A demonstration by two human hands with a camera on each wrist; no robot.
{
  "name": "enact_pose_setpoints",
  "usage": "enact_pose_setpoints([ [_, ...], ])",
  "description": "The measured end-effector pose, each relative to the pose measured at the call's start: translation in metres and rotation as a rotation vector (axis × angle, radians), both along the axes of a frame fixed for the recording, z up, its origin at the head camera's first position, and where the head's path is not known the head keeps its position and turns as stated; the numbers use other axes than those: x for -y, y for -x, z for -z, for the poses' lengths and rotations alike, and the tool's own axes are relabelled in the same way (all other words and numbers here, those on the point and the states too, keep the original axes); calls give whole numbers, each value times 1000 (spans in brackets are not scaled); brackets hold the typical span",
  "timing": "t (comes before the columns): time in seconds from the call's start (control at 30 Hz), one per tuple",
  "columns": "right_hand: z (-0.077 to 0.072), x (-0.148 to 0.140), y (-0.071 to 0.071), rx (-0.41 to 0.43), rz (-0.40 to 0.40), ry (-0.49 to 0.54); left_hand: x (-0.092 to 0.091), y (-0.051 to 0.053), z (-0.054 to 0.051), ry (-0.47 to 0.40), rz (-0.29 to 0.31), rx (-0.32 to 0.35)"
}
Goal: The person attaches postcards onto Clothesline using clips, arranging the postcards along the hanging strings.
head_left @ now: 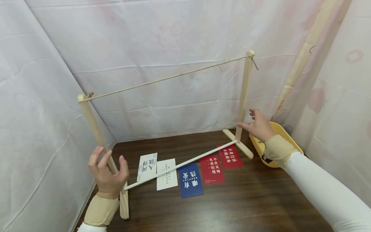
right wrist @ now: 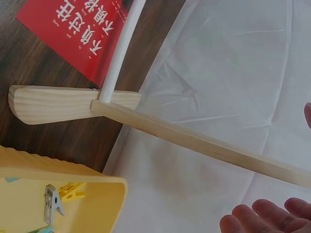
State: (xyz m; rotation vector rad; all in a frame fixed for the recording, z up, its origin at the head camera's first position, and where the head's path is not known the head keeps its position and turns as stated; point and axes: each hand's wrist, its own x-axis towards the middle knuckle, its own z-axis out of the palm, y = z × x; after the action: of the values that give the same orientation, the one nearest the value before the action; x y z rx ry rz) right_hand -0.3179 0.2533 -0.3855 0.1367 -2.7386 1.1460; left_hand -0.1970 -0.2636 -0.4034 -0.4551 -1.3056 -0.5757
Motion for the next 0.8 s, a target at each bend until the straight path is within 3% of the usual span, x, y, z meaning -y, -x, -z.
enact_pose_setpoints([
  [0.37, -8, 1, 9, -3, -9, -4, 6, -6, -5, -109, 19, 181],
  [0.8, -28, -3, 22, -31, -23, 11, 27, -5, -8, -226, 111, 547],
])
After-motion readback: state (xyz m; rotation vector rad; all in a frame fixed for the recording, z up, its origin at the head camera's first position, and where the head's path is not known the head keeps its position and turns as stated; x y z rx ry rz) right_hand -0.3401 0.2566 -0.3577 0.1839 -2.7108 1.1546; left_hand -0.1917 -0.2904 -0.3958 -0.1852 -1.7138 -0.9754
